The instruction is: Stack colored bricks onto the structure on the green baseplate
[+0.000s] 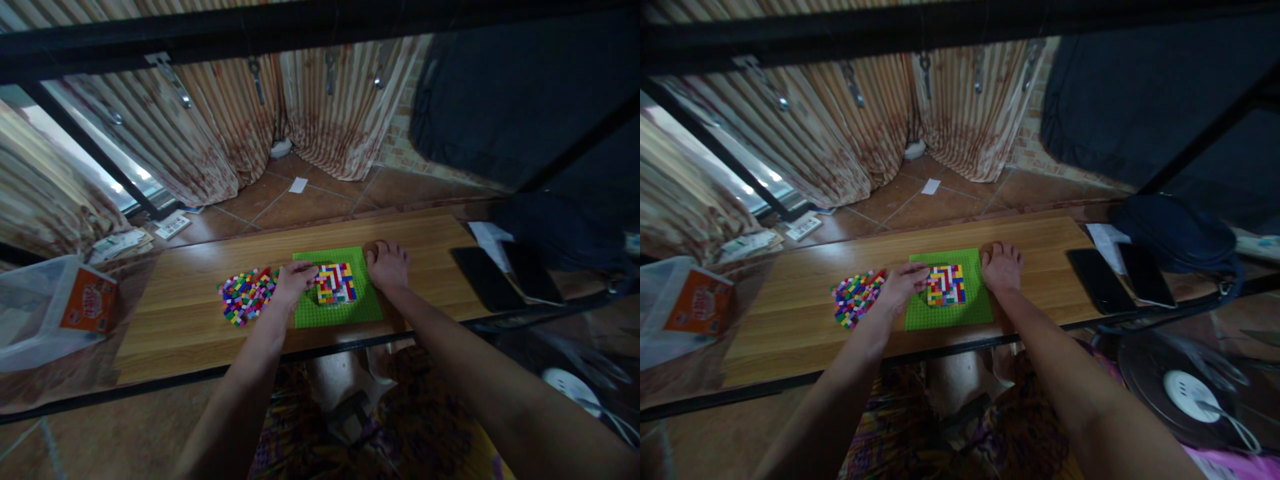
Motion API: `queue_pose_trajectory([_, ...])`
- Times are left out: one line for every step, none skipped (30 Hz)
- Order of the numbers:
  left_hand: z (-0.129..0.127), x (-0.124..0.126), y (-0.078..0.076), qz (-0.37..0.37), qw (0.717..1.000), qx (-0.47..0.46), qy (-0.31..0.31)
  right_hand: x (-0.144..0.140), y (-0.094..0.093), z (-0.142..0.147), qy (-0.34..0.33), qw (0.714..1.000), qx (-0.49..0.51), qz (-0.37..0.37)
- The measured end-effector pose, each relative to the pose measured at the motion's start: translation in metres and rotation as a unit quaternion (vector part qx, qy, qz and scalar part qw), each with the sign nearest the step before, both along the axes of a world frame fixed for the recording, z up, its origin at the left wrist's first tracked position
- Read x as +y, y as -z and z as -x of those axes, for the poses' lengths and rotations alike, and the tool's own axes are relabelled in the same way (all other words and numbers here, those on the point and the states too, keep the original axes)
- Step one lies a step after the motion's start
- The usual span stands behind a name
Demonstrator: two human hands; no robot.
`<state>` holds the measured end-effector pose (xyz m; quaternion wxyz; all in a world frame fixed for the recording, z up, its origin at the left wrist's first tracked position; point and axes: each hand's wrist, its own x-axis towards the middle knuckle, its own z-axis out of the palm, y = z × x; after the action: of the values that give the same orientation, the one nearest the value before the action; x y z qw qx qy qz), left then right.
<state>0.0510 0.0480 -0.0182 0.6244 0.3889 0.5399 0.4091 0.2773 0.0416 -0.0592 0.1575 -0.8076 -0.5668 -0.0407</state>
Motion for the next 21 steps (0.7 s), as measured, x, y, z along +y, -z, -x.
queue_pose_trajectory([0.000,-0.001,0.001,0.014,1.000,-0.025,-0.003,0.000,0.000,0.000,0.001,1.000,-0.002,0.000])
queue_pose_trajectory([0.000,-0.002,0.002,0.019,0.999,-0.040,-0.003,0.000,0.001,0.000,0.002,1.000,-0.002,0.000])
queue_pose_trajectory([0.000,-0.002,0.002,0.019,0.999,-0.047,-0.001,0.000,0.001,0.000,0.002,1.000,-0.002,0.000])
queue_pose_trajectory([0.000,-0.002,0.002,0.016,0.999,-0.049,0.004,0.000,0.002,0.000,0.002,1.000,-0.002,-0.001])
queue_pose_trajectory([-0.001,-0.002,0.003,0.011,0.999,-0.048,0.009,0.000,0.002,0.000,0.002,1.000,-0.002,-0.003])
queue_pose_trajectory([-0.001,-0.002,0.004,0.005,0.999,-0.045,0.013,0.000,0.002,-0.001,0.001,1.000,-0.001,-0.004])
queue_pose_trajectory([-0.002,-0.002,0.005,-0.002,0.999,-0.039,0.015,0.000,0.003,-0.001,0.001,1.000,-0.002,-0.005])
queue_pose_trajectory([-0.003,-0.001,0.007,-0.012,0.999,-0.030,0.016,0.000,0.003,-0.001,0.001,1.000,-0.002,-0.005])
queue_pose_trajectory([-0.004,-0.001,0.009,-0.022,0.999,-0.018,0.014,0.000,0.003,-0.001,0.000,1.000,-0.001,-0.004])
queue_pose_trajectory([-0.005,0.000,0.011,-0.033,0.999,-0.003,0.013,0.000,0.003,-0.001,0.000,1.000,-0.001,-0.003])
queue_pose_trajectory([-0.006,0.000,0.013,-0.046,0.999,0.014,0.011,0.000,0.003,-0.001,0.000,1.000,0.000,-0.002])
queue_pose_trajectory([-0.008,0.000,0.014,-0.059,0.998,0.034,0.010,0.000,0.003,0.000,0.000,1.000,0.000,-0.001])
queue_pose_trajectory([-0.009,0.000,0.015,-0.074,0.996,0.054,0.008,0.000,0.003,-0.001,0.001,1.000,0.000,-0.002])
queue_pose_trajectory([-0.009,0.000,0.015,-0.089,0.994,0.070,0.009,0.000,0.004,-0.001,0.001,1.000,-0.001,-0.003])
queue_pose_trajectory([-0.010,-0.001,0.015,-0.103,0.991,0.082,0.006,0.000,0.004,-0.001,0.001,1.000,-0.003,-0.004])
queue_pose_trajectory([-0.009,-0.001,0.014,-0.116,0.989,0.091,0.003,0.001,0.004,-0.001,0.001,1.000,-0.004,-0.004])
queue_pose_trajectory([-0.007,-0.002,0.012,-0.128,0.987,0.096,-0.002,0.001,0.004,-0.001,0.000,1.000,-0.005,-0.003])
queue_pose_trajectory([-0.004,-0.003,0.009,-0.140,0.985,0.099,-0.009,0.001,0.004,-0.002,0.000,1.000,-0.006,-0.001])
queue_pose_trajectory([0.001,-0.005,0.007,-0.152,0.983,0.102,-0.017,0.000,0.004,-0.002,0.000,1.000,-0.007,0.000])
queue_pose_trajectory([0.008,-0.006,0.004,-0.163,0.981,0.105,-0.027,0.000,0.004,-0.002,0.001,1.000,-0.008,0.000])
queue_pose_trajectory([0.017,-0.008,0.001,-0.174,0.978,0.109,-0.040,0.000,0.004,-0.002,0.001,1.000,-0.009,0.000])
